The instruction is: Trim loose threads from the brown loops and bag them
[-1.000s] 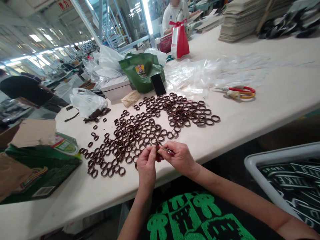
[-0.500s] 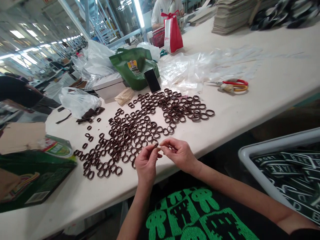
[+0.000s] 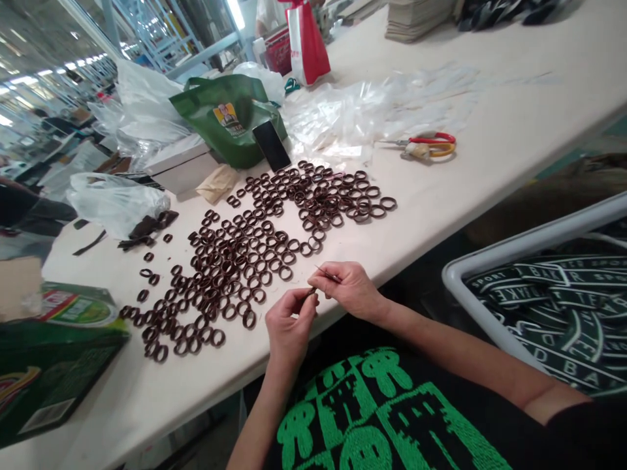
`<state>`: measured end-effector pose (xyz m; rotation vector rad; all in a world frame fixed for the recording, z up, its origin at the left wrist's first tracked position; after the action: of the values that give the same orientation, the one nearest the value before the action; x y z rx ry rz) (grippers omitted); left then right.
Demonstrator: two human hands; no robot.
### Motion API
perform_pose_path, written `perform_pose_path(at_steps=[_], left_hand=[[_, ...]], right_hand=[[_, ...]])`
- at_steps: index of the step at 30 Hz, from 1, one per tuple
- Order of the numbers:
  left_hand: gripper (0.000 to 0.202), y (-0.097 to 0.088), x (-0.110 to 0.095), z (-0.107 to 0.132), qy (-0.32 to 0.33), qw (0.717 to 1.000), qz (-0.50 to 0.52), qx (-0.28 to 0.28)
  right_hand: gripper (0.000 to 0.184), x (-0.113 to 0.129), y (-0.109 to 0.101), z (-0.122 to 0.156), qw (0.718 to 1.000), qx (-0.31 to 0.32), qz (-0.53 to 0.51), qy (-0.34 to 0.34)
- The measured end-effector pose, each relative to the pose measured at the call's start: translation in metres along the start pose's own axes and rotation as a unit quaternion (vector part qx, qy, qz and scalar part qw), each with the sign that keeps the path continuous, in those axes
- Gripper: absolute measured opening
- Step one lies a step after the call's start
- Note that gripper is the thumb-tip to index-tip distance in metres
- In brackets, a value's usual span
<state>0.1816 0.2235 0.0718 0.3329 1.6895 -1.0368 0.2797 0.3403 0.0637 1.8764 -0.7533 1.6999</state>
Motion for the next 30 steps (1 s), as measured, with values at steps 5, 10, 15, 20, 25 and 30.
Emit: perform_pose_path(at_steps=[5, 10, 15, 20, 25, 30], left_hand=[[0.015, 0.005, 0.001, 0.002, -0.071, 0.994, 0.077, 0.014], [0.016, 0.002, 0.007, 0.001, -0.061, 0.997, 0.048, 0.003], [0.009, -0.001, 0.001, 0.001, 0.048, 0.995, -0.088, -0.027], [0.007, -0.002, -0.013, 0.003, 0.189, 0.959, -0.204, -0.054], [0.005, 0.000, -0.019, 0.006, 0.249, 0.930, -0.263, -0.059], [0.006, 0.003, -0.021, 0.006, 0.264, 0.921, -0.282, -0.055]], right_hand=[[0.032, -0.003, -0.036, 0.000, 0.996, -0.092, -0.006, 0.012], [0.044, 0.003, -0.043, 0.016, 0.996, -0.002, 0.092, 0.020], [0.040, 0.007, -0.027, 0.033, 0.981, 0.049, 0.188, 0.005], [0.033, 0.005, -0.019, 0.031, 0.979, 0.071, 0.191, -0.001], [0.035, 0.001, -0.018, 0.029, 0.971, 0.055, 0.233, -0.009], [0.034, 0.003, -0.018, 0.032, 0.951, 0.028, 0.299, -0.069]])
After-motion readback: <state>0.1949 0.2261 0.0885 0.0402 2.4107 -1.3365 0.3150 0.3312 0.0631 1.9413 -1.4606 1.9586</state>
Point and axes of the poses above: each hand's wrist, its own z-axis away from the middle knuckle, its own y-axis out of the palm, x = y × z, the point moved 4 cm from there along -z, towards the middle knuckle, and after that the axes turned 7 degrees about -z, right-handed, at the moved point
